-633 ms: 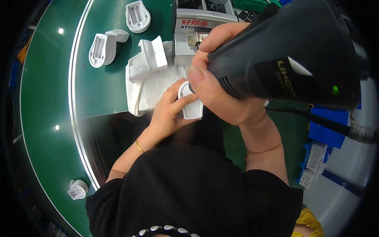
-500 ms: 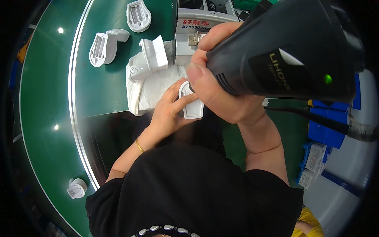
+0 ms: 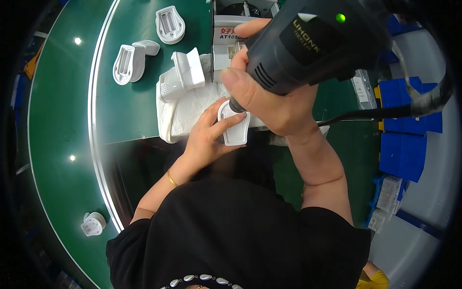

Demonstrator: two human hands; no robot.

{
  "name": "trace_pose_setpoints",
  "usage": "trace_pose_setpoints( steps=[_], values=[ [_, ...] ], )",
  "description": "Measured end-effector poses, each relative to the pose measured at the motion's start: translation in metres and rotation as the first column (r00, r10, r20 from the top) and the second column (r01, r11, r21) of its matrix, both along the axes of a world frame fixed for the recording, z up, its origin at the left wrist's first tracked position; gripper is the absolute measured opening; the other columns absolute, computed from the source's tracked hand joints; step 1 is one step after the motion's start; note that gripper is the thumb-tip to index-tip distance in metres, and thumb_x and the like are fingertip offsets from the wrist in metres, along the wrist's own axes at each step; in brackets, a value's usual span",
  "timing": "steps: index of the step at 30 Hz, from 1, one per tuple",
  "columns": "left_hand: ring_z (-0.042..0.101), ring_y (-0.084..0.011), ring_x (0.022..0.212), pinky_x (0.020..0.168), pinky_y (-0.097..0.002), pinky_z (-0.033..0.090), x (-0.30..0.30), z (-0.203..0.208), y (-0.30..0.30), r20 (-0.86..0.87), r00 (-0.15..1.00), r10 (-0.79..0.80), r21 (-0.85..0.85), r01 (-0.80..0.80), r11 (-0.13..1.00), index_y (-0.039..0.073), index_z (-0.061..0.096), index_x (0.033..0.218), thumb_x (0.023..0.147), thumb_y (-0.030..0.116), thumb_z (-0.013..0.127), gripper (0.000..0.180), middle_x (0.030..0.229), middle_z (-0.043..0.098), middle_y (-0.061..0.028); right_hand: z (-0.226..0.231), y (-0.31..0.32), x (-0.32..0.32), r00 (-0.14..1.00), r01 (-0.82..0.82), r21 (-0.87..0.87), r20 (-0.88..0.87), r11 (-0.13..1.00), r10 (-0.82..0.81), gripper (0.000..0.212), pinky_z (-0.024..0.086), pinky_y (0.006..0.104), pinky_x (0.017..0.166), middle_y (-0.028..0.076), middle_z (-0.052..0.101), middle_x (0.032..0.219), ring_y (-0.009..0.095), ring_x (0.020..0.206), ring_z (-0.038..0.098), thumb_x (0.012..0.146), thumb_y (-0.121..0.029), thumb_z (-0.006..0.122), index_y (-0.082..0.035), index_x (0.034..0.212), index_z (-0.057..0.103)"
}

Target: Assembling plastic housings by inserting components and using an electric screwdriver to secure covers.

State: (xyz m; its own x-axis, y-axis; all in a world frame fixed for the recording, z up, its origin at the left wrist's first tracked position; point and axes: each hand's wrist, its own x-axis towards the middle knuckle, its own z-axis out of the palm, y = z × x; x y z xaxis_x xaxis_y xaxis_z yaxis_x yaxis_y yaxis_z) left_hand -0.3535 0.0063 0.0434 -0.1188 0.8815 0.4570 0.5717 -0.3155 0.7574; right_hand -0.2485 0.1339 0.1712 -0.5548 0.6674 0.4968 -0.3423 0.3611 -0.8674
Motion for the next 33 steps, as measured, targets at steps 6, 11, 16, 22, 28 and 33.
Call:
trace_pose_setpoints(
  steps=[6,11,16,22,28,33],
  values=[
    [0.054,-0.0415,0.123,0.1,-0.0447,0.048,0.0,-0.002,0.003,-0.046,0.999,-0.01,-0.023,0.009,1.0,0.017,0.066,0.121,0.056,0.012,0.089,0.07,0.132,0.055,-0.0219,-0.006,0.002,0.004,0.996,-0.017,0.068,-0.081,0.998,0.023,0.036,0.047,0.0216,0.065,0.002,0.062,0.078,0.006,0.067,0.057,0.077,0.007,0.072,0.005,0.11,0.058],
    [0.047,-0.0401,0.13,0.106,-0.047,0.044,0.002,0.015,0.0,-0.2,0.98,0.002,-0.008,-0.004,1.0,0.021,0.065,0.126,0.057,0.012,0.087,0.072,0.141,0.048,-0.0215,-0.003,0.041,0.034,0.995,0.032,0.173,-0.102,0.984,-0.014,0.05,0.054,0.0377,0.071,0.013,0.06,0.074,0.022,0.068,0.062,0.086,0.0,0.059,0.007,0.131,0.038],
    [0.042,-0.0369,0.135,0.108,-0.0465,0.044,-0.013,0.046,-0.01,-0.555,0.795,-0.244,-0.09,0.235,0.968,0.024,0.066,0.12,0.08,0.008,0.061,0.043,0.146,0.046,-0.0101,-0.02,0.139,0.122,0.783,0.588,-0.394,0.058,0.707,-0.619,0.031,0.051,0.0344,0.057,0.007,0.061,0.088,0.017,0.071,0.061,0.084,-0.007,0.077,-0.005,0.108,0.057],
    [0.053,-0.0307,0.125,0.096,-0.0392,0.052,-0.053,0.075,-0.017,-0.52,0.813,-0.263,-0.199,0.184,0.963,0.012,0.062,0.113,0.082,0.008,0.058,0.031,0.139,0.051,-0.0114,-0.136,0.207,0.189,0.71,0.704,-0.348,0.373,0.619,-0.598,0.022,0.052,0.0339,0.065,0.007,0.061,0.08,0.02,0.068,0.061,0.076,-0.001,0.072,0.001,0.094,0.06],
    [0.066,-0.0206,0.105,0.081,-0.0307,0.054,-0.145,0.116,-0.001,-0.011,0.935,0.354,0.074,-0.352,0.933,0.004,0.054,0.112,0.07,-0.004,0.077,0.048,0.12,0.061,-0.0125,-0.148,0.202,0.176,0.505,0.834,-0.12,0.56,0.539,-0.657,0.03,0.048,0.0346,0.074,0.009,0.065,0.092,0.023,0.08,0.062,0.077,-0.009,0.07,0.005,0.102,0.062],
    [0.062,-0.0124,0.08,0.072,-0.0248,0.052,-0.311,0.075,0.064,0.29,0.764,0.577,0.008,-0.604,0.797,0.0,0.056,0.111,0.079,0.003,0.078,0.039,0.101,0.066,-0.0088,-0.169,0.218,0.192,0.276,0.832,0.255,0.579,0.492,-0.767,0.071,0.044,0.0411,0.101,0.027,0.051,0.133,0.037,0.116,0.056,0.079,-0.026,0.08,0.006,0.135,0.05]
  ],
)
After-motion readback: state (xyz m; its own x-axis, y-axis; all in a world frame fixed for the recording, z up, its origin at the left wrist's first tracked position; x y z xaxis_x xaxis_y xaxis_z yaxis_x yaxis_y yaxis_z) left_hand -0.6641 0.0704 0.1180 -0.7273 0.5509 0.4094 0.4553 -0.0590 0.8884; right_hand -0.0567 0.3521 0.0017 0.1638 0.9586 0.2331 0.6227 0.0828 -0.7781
